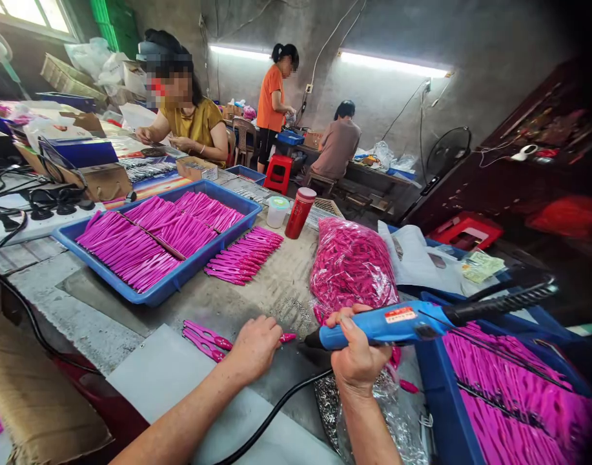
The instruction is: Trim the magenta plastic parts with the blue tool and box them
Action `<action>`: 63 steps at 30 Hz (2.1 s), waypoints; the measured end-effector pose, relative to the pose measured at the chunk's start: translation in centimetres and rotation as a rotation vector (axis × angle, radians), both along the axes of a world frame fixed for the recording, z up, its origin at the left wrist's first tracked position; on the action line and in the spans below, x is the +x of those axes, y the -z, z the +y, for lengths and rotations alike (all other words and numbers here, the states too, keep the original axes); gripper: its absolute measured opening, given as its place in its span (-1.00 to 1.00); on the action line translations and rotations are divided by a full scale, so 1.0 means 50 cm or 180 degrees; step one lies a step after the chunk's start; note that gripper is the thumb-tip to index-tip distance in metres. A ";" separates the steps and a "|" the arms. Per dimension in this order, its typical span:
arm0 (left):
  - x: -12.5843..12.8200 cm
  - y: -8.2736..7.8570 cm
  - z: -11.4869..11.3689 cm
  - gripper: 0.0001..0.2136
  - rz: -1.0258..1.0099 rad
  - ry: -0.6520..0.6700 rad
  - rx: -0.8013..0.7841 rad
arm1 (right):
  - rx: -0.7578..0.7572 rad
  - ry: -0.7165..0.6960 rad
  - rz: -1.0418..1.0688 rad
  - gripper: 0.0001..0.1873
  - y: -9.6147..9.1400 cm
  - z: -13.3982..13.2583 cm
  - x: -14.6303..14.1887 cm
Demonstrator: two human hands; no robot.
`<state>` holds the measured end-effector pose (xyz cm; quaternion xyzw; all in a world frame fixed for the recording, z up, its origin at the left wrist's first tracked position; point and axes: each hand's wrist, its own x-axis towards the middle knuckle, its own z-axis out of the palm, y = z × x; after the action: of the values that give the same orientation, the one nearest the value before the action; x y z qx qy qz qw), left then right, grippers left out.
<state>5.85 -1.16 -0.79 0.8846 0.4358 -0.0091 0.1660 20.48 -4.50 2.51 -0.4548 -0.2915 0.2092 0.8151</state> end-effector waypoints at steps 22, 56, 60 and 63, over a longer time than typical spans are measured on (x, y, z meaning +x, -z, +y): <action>-0.006 0.038 -0.024 -0.84 -0.0048 0.0025 0.0206 | 0.0001 0.0116 0.0498 -0.66 0.037 -0.026 0.032; -0.010 0.037 -0.019 -0.80 -0.0002 -0.0066 0.0377 | -0.0039 0.0148 0.0964 -0.64 0.041 -0.020 0.046; -0.008 0.037 -0.021 -0.79 -0.0002 -0.0045 0.0398 | -0.0047 0.0130 0.1095 -0.63 0.039 -0.019 0.045; -0.009 0.038 -0.022 -0.78 -0.0076 0.0024 0.0390 | -0.0051 0.0146 0.1108 -0.63 0.037 -0.019 0.045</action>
<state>5.41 -2.24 -2.70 0.8948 0.4301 0.0275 0.1166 22.74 -5.44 0.65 -0.4247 -0.1337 0.2685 0.8542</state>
